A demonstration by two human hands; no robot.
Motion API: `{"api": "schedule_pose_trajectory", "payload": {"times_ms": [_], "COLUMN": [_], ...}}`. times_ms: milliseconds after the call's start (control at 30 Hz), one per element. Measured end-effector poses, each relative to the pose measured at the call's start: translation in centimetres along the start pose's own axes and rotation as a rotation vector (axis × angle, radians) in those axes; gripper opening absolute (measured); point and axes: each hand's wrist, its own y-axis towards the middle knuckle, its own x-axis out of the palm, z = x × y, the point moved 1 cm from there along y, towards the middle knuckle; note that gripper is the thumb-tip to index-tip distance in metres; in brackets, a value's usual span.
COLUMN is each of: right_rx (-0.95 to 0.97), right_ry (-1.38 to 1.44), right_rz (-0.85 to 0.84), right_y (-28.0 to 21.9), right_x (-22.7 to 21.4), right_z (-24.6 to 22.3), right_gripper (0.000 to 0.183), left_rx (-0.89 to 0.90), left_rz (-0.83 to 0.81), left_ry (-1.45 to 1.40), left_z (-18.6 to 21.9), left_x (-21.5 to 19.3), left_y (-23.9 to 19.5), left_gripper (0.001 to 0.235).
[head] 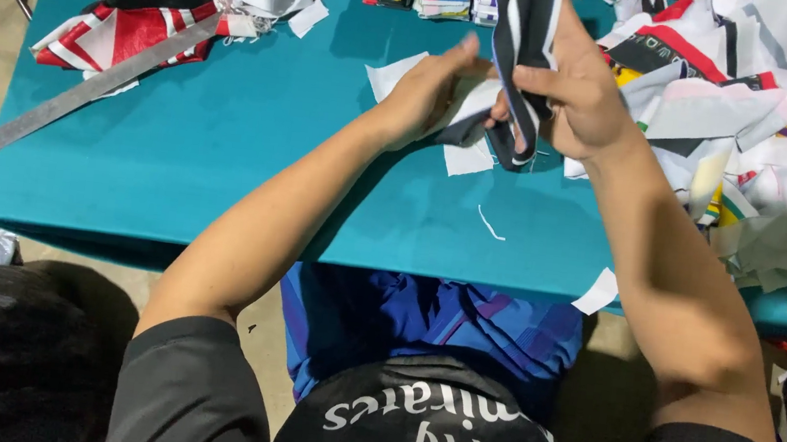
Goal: Folding and trimming small fabric strips on a work table in a sewing factory environment.
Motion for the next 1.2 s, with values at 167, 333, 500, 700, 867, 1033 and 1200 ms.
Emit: {"api": "schedule_pose_trajectory", "payload": {"times_ms": [167, 333, 500, 700, 867, 1033, 1200], "right_rx": [0.156, 0.119, 0.010, 0.279, -0.018, -0.004, 0.058], "right_ry": [-0.071, -0.152, -0.288, -0.379, -0.094, -0.127, -0.056], "right_rz": [-0.056, -0.062, 0.035, 0.110, 0.052, 0.062, 0.022], "right_y": [-0.1, 0.4, 0.8, 0.4, 0.3, 0.0, 0.3], "right_x": [2.1, 2.2, 0.8, -0.4, -0.9, -1.4, -0.3], "right_z": [0.3, 1.8, 2.9, 3.0, 2.7, 2.3, 2.5], "right_gripper": [0.104, 0.099, 0.102, 0.029, 0.027, 0.045, 0.073], "left_rx": [0.065, 0.386, 0.601, 0.475, 0.210, 0.077, 0.164], "left_rz": [0.352, 0.469, 0.755, 0.787, 0.491, 0.255, 0.142], "left_ry": [0.438, 0.655, 0.938, 0.917, 0.561, 0.583, 0.542], "left_z": [-2.1, -1.6, -0.7, -1.0, -1.0, -0.1, -0.3], "left_x": [-1.9, -1.3, -1.3, -1.7, -1.1, 0.6, 0.5], "left_y": [-0.1, -0.4, -0.9, -0.9, -0.6, -0.7, -0.7], "left_gripper": [0.054, 0.030, 0.037, 0.022, 0.060, 0.068, 0.066]}}
